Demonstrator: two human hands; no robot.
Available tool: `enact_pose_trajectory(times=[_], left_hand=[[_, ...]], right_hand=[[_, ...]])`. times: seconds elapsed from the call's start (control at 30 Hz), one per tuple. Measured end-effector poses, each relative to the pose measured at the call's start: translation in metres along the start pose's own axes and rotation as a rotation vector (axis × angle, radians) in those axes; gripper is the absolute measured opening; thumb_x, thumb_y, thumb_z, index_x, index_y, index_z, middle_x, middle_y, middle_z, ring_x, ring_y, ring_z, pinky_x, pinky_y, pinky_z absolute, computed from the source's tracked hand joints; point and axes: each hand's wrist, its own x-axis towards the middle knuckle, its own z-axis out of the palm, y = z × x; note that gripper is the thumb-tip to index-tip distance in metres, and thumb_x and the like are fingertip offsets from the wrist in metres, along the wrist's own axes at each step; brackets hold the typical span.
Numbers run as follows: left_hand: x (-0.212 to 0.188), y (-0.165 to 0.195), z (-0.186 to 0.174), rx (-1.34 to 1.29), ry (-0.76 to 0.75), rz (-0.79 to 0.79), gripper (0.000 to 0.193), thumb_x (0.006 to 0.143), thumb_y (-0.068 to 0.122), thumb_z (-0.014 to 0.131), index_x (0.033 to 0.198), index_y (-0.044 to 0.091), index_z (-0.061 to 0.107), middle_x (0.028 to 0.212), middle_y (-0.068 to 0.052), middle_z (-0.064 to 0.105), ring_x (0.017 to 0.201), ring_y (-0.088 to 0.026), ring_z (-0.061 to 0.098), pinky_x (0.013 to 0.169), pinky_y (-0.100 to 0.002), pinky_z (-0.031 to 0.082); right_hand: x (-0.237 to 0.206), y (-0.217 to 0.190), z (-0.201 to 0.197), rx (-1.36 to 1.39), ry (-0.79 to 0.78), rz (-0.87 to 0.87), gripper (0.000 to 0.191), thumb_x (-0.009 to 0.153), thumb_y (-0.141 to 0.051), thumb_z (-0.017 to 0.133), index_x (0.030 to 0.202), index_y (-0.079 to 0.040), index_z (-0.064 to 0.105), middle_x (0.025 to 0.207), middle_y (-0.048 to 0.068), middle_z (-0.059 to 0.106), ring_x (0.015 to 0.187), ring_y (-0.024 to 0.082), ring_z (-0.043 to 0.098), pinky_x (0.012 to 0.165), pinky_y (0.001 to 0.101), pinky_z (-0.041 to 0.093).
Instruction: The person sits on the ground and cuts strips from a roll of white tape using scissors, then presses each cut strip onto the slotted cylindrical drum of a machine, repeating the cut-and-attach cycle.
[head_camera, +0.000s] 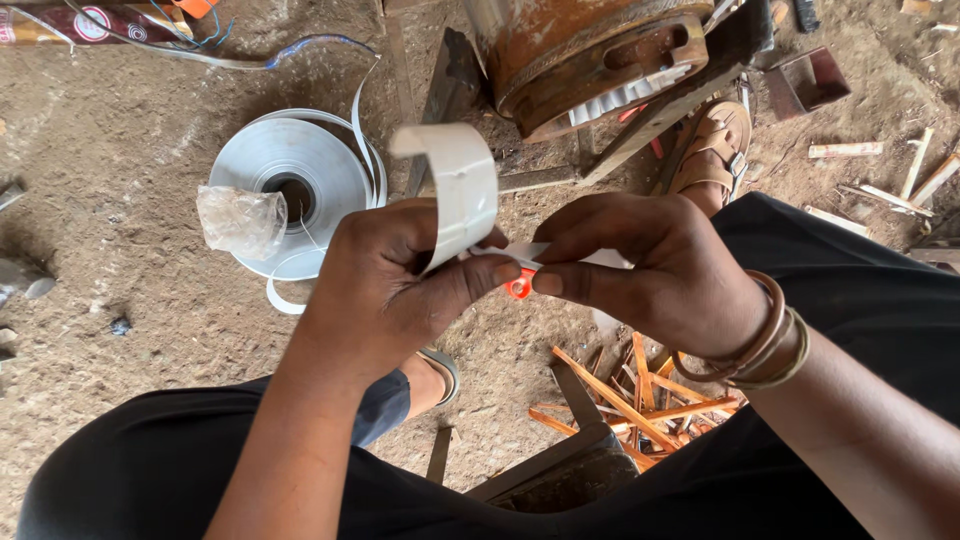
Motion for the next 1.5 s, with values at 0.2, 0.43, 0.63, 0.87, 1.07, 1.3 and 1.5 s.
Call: enact_pose_trajectory(times=[0.2, 0.43, 0.63, 0.87, 1.07, 1.3, 1.5], left_hand=[[-0.002, 0.003, 0.010, -0.180, 0.053, 0.012, 0.014, 0.088, 0.007, 0.080, 0.102, 0.005, 0.078, 0.086, -0.002, 0.075, 0.075, -0.006, 0.066, 0.067, -0.023, 0.053], [-0.008, 0.008, 0.019, -0.495, 0.094, -0.051, 0.031, 0.088, 0.004, 0.080, 0.118, 0.002, 0.070, 0.097, -0.002, 0.072, 0.087, -0.007, 0.066, 0.076, -0.023, 0.054], [-0.008, 0.012, 0.018, -0.351, 0.079, -0.084, 0.026, 0.086, 0.011, 0.085, 0.108, 0.003, 0.073, 0.091, -0.002, 0.075, 0.082, -0.008, 0.069, 0.072, -0.024, 0.057], [-0.011, 0.016, 0.017, -0.415, 0.067, -0.084, 0.013, 0.089, 0.012, 0.084, 0.096, 0.002, 0.078, 0.086, -0.004, 0.078, 0.078, -0.011, 0.072, 0.070, -0.025, 0.059], [-0.017, 0.017, 0.019, -0.480, 0.072, -0.013, 0.011, 0.095, 0.008, 0.082, 0.102, 0.001, 0.078, 0.089, -0.006, 0.079, 0.082, -0.011, 0.074, 0.078, -0.026, 0.061], [-0.019, 0.012, 0.020, -0.501, 0.058, -0.016, 0.009, 0.094, 0.005, 0.083, 0.099, 0.000, 0.078, 0.088, -0.007, 0.078, 0.080, -0.011, 0.074, 0.076, -0.026, 0.061], [-0.010, -0.011, 0.018, -0.726, 0.019, -0.200, 0.018, 0.077, 0.003, 0.085, 0.093, -0.002, 0.076, 0.088, -0.009, 0.079, 0.081, -0.015, 0.076, 0.074, -0.030, 0.065]], right_hand=[[-0.001, -0.009, -0.002, -0.063, 0.037, -0.039, 0.022, 0.088, -0.009, 0.082, 0.107, 0.000, 0.074, 0.104, 0.009, 0.078, 0.095, 0.016, 0.076, 0.085, 0.0288, 0.064], [-0.008, -0.020, 0.003, 0.245, 0.095, 0.175, 0.036, 0.088, -0.002, 0.076, 0.122, 0.007, 0.068, 0.101, 0.009, 0.078, 0.096, 0.011, 0.073, 0.084, 0.0258, 0.061], [-0.014, -0.031, 0.004, 0.207, 0.151, 0.247, 0.021, 0.088, 0.003, 0.075, 0.108, 0.008, 0.076, 0.095, 0.012, 0.076, 0.088, 0.012, 0.070, 0.074, 0.0262, 0.056], [-0.020, -0.038, 0.007, 0.159, 0.210, 0.176, 0.019, 0.084, 0.011, 0.074, 0.103, 0.007, 0.072, 0.101, 0.014, 0.074, 0.094, 0.018, 0.073, 0.081, 0.0302, 0.061], [-0.023, -0.042, 0.007, 0.130, 0.208, 0.193, 0.021, 0.084, 0.011, 0.075, 0.104, 0.006, 0.072, 0.100, 0.015, 0.074, 0.093, 0.019, 0.073, 0.080, 0.0302, 0.061], [-0.012, -0.053, 0.012, 0.047, 0.171, 0.110, 0.018, 0.084, 0.008, 0.075, 0.101, 0.004, 0.071, 0.103, 0.014, 0.073, 0.096, 0.017, 0.072, 0.079, 0.0292, 0.060], [-0.010, -0.043, 0.006, -0.305, 0.046, -0.009, 0.018, 0.082, 0.000, 0.081, 0.099, -0.001, 0.076, 0.090, 0.006, 0.074, 0.077, 0.012, 0.071, 0.064, 0.0241, 0.057]])
